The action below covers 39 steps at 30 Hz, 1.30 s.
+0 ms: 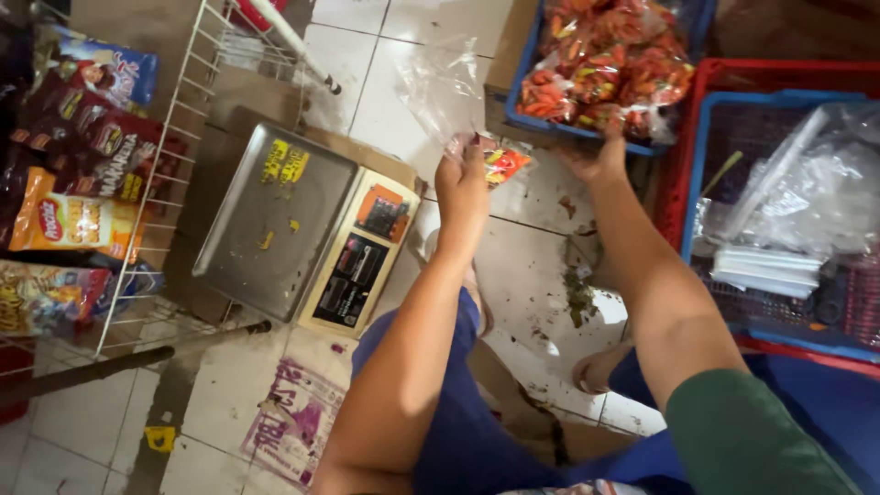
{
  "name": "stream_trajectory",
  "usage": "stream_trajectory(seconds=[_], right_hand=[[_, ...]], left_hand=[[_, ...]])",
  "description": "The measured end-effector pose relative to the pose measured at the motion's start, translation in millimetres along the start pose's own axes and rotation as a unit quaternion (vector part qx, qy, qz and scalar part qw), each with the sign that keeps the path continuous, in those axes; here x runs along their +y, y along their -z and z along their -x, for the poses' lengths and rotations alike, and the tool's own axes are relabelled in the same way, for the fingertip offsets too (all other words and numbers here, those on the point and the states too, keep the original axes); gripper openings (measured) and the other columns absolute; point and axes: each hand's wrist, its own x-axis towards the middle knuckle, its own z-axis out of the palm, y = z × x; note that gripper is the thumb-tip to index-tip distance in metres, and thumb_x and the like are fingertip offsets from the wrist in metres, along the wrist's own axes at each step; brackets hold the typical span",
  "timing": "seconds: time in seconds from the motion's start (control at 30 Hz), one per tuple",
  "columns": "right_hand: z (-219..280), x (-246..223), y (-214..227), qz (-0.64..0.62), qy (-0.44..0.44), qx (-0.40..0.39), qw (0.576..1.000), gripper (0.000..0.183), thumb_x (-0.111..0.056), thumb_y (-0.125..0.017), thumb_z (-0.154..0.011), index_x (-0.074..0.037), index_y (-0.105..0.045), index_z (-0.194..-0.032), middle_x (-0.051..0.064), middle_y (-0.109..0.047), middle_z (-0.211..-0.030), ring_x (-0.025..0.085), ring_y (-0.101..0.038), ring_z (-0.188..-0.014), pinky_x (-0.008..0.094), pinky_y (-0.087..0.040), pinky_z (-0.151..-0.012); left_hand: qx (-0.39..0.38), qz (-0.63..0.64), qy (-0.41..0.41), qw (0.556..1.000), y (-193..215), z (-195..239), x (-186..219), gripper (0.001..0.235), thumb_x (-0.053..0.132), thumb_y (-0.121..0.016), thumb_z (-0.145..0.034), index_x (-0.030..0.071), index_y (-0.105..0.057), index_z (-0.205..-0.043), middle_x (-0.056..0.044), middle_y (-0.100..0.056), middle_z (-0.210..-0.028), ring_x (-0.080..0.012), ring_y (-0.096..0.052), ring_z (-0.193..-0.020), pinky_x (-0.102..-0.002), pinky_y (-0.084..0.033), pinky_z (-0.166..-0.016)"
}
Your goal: The person is weighing small quantities of chilies on a digital scale and putting them into individual plastic bags.
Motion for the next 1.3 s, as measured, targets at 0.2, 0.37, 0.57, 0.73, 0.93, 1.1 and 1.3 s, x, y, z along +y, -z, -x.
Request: stream_trajectory(seconds=[0.2, 0.37, 0.57, 0.73, 0.93, 1.1, 1.3], right_hand=[[0, -11, -32, -0.123, -0.012, 0.046, 0.991, 0.043, -0.027, -0.045, -0.102, -0.003, -0.056, -0.136, 0.020, -0.063, -0.137, 0.045, -0.063, -0.124, 0.064, -0.054, -0.100], [16, 25, -48, -0.152, -0.040, 0.120, 0.980, 0.030, -0.018, -0.047, -0.103, -0.001, -0.061, -0.123, 0.017, -0.066, -0.127, 0.043, -0.067, -0.109, 0.062, -0.059, -0.095], [94, 7, -81, -0.095, -0.023, 0.191, 0.977, 0.033, -0.019, -0.058, -0.097, -0.004, -0.060, -0.126, 0.017, -0.064, -0.126, 0.041, -0.064, -0.111, 0.064, -0.054, -0.097], [242, -34, -89, -0.001, -0.055, 0.054, 0.997, 0.041, 0.005, -0.053, -0.086, 0.006, -0.057, -0.128, 0.025, -0.062, -0.132, 0.043, -0.063, -0.122, 0.061, -0.051, -0.105], [407, -100, -58, 0.077, 0.018, 0.059, 0.995, 0.039, 0.002, -0.059, -0.086, 0.003, -0.054, -0.124, 0.021, -0.060, -0.129, 0.039, -0.060, -0.120, 0.059, -0.050, -0.100], [485, -149, 1, 0.050, 0.093, 0.052, 0.993, 0.040, 0.002, -0.050, -0.094, 0.006, -0.047, -0.134, 0.026, -0.057, -0.142, 0.044, -0.060, -0.134, 0.057, -0.049, -0.107], [483, -176, 98, 0.029, 0.123, 0.126, 0.984, 0.040, -0.007, -0.047, -0.097, 0.009, -0.049, -0.134, 0.029, -0.059, -0.141, 0.045, -0.062, -0.132, 0.059, -0.050, -0.103]], left_hand=[[0.019, -0.072, -0.007, 0.997, 4, 0, 15, 0.027, 0.020, -0.049, -0.107, 0.000, -0.067, -0.104, -0.012, -0.075, -0.093, -0.0186, -0.068, -0.084, -0.034, -0.053, -0.080], [0.046, -0.024, -0.031, 0.998, 0, -3, 7, 0.026, 0.021, -0.051, -0.105, 0.000, -0.066, -0.109, -0.015, -0.073, -0.097, -0.0222, -0.068, -0.088, -0.035, -0.052, -0.082], [0.105, 0.053, -0.032, 0.992, 36, -29, 6, 0.027, 0.025, -0.049, -0.105, 0.003, -0.064, -0.103, -0.012, -0.064, -0.096, -0.0227, -0.066, -0.081, -0.039, -0.057, -0.066], [0.171, 0.194, -0.146, 0.955, 41, -31, 34, 0.020, 0.018, -0.051, -0.104, 0.002, -0.060, -0.109, -0.010, -0.068, -0.103, -0.0187, -0.067, -0.091, -0.033, -0.060, -0.080], [0.094, 0.070, -0.130, 0.985, -4, -1, 23, 0.029, 0.022, -0.052, -0.105, -0.001, -0.069, -0.098, -0.010, -0.073, -0.092, -0.0201, -0.067, -0.086, -0.035, -0.054, -0.084], [0.001, 0.081, -0.129, 0.988, -44, 29, 6, 0.026, 0.022, -0.056, -0.103, -0.001, -0.068, -0.101, -0.011, -0.074, -0.094, -0.0193, -0.067, -0.088, -0.035, -0.053, -0.084], [-0.060, -0.007, -0.082, 0.995, -67, 50, -13, 0.027, 0.022, -0.057, -0.103, 0.000, -0.072, -0.104, -0.009, -0.077, -0.095, -0.0170, -0.071, -0.084, -0.034, -0.054, -0.078]])
